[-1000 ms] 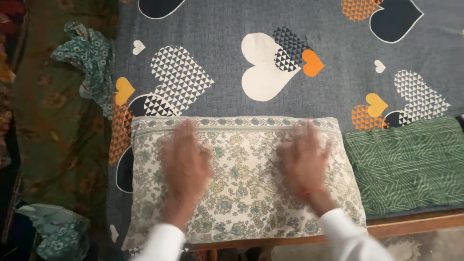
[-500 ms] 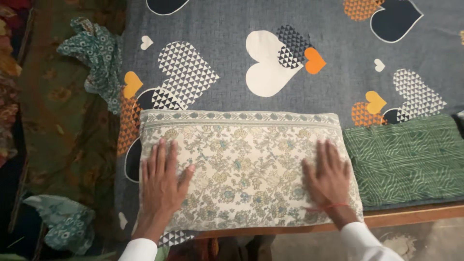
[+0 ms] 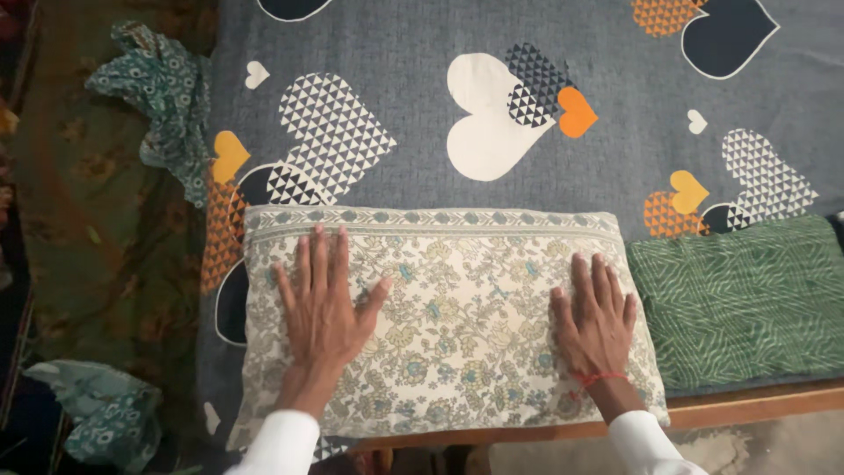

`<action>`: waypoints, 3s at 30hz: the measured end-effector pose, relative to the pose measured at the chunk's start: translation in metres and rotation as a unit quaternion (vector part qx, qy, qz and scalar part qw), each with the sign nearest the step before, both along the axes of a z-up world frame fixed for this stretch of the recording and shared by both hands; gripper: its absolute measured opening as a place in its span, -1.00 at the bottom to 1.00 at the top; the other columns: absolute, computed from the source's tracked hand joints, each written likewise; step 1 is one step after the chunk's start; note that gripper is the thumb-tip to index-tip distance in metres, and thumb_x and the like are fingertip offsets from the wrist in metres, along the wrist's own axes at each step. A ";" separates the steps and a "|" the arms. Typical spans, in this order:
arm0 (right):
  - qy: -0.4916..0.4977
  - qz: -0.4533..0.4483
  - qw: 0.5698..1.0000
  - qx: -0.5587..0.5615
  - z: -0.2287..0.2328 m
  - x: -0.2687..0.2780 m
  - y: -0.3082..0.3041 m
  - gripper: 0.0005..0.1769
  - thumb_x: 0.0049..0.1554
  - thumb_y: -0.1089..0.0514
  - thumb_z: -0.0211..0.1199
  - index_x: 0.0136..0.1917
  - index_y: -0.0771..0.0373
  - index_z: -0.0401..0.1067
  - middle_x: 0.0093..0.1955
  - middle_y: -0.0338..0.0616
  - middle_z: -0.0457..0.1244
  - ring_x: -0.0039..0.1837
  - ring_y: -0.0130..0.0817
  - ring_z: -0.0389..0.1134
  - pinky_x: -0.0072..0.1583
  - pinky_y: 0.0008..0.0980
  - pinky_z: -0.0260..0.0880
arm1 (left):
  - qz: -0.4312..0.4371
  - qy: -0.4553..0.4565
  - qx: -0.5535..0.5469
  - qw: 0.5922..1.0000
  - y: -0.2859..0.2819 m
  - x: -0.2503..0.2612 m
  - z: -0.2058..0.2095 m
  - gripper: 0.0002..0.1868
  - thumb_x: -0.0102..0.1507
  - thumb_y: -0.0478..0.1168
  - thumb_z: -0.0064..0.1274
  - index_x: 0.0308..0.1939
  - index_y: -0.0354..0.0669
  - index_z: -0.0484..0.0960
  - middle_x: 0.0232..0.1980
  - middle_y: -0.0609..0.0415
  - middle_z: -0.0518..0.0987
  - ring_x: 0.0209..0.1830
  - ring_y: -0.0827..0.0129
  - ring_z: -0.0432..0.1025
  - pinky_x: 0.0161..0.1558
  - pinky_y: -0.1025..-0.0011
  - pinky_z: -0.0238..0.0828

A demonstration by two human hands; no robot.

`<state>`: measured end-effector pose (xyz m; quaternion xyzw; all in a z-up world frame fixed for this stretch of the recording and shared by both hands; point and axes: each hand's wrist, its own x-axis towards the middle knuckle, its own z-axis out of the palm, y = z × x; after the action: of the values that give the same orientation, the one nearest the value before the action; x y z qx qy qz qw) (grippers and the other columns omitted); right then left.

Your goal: The person arranges several pillows on a bed with a heart-patterned sheet, smoothing and repositioning them. They then fold a dark gray pillowcase and place it on the bed, followed by smoothing the sheet and adjusting the pillows again.

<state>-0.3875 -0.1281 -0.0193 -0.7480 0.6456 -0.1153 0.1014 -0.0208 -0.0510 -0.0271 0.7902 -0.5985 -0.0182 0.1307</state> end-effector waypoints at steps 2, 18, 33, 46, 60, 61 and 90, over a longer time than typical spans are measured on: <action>-0.003 0.001 1.000 -0.008 0.002 0.004 -0.004 -0.22 0.25 -0.30 -0.09 0.65 -0.06 0.00 0.70 -0.04 -0.14 0.69 -0.04 -0.21 0.56 0.18 -0.38 | 0.004 0.003 0.013 1.000 -0.014 -0.003 0.003 0.02 0.26 0.56 -0.48 0.60 0.01 0.01 0.66 -0.12 -0.05 0.65 0.02 -0.20 0.52 -0.23 -0.55; 0.009 0.008 0.997 -0.071 -0.010 0.015 -0.002 -0.25 0.27 -0.21 -0.14 0.64 0.10 0.03 0.68 0.07 -0.10 0.68 0.07 -0.15 0.58 0.20 -0.36 | 0.012 -0.012 0.024 1.000 -0.019 -0.008 0.004 -0.05 0.29 0.45 -0.42 0.57 -0.09 0.06 0.63 -0.15 0.00 0.63 -0.01 -0.16 0.49 -0.23 -0.48; -0.012 0.027 1.000 -0.003 -0.022 0.002 -0.015 -0.21 0.27 -0.31 -0.14 0.66 0.00 -0.05 0.70 0.01 -0.16 0.69 0.00 -0.21 0.55 0.21 -0.36 | 0.035 -0.030 0.152 0.987 -0.033 -0.006 0.018 -0.02 0.29 0.50 -0.42 0.57 -0.06 -0.02 0.64 -0.12 -0.12 0.63 0.00 -0.28 0.43 -0.27 -0.57; -0.080 -0.033 0.991 0.101 0.136 -0.037 -0.012 -0.25 0.28 -0.39 -0.24 0.64 -0.14 -0.07 0.71 -0.23 -0.19 0.70 -0.18 -0.27 0.56 0.24 -0.48 | 0.122 0.218 -0.002 0.968 -0.053 -0.221 0.184 -0.10 0.38 0.36 -0.48 0.63 -0.07 -0.25 0.69 -0.13 -0.27 0.69 0.03 -0.37 0.50 -0.24 -0.59; -0.203 -0.091 0.967 -0.124 0.361 -0.158 -0.004 -0.32 0.28 -0.28 -0.16 0.63 -0.20 0.00 0.71 -0.25 -0.14 0.71 -0.19 -0.26 0.53 0.33 -0.58 | 0.039 0.195 -0.170 0.965 -0.037 -0.353 0.380 -0.13 0.34 0.12 -0.18 0.59 -0.12 -0.20 0.64 -0.19 -0.19 0.64 -0.05 -0.30 0.42 -0.30 -0.44; -0.197 -0.092 0.968 -0.124 0.374 -0.157 -0.006 -0.32 0.27 -0.28 -0.15 0.62 -0.22 0.01 0.70 -0.26 -0.14 0.71 -0.19 -0.26 0.52 0.33 -0.59 | 0.031 0.201 -0.185 0.961 -0.038 -0.352 0.390 -0.14 0.35 0.13 -0.20 0.59 -0.11 -0.19 0.65 -0.18 -0.18 0.65 -0.04 -0.29 0.43 -0.28 -0.45; -0.292 0.149 0.922 -0.204 0.503 0.082 0.051 -0.25 0.21 -0.22 0.07 0.61 -0.08 0.07 0.71 -0.14 -0.15 0.71 -0.15 -0.29 0.55 0.18 -0.49 | 0.121 0.159 -0.181 0.963 0.039 -0.134 0.492 -0.11 0.35 0.29 -0.44 0.67 0.09 -0.28 0.73 -0.06 -0.25 0.67 0.09 -0.41 0.46 -0.22 -0.64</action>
<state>-0.3056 -0.0766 0.4835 -0.7733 0.4309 -0.4415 0.1465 -0.1546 -0.0115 0.4653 0.8068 -0.4633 -0.0184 0.3663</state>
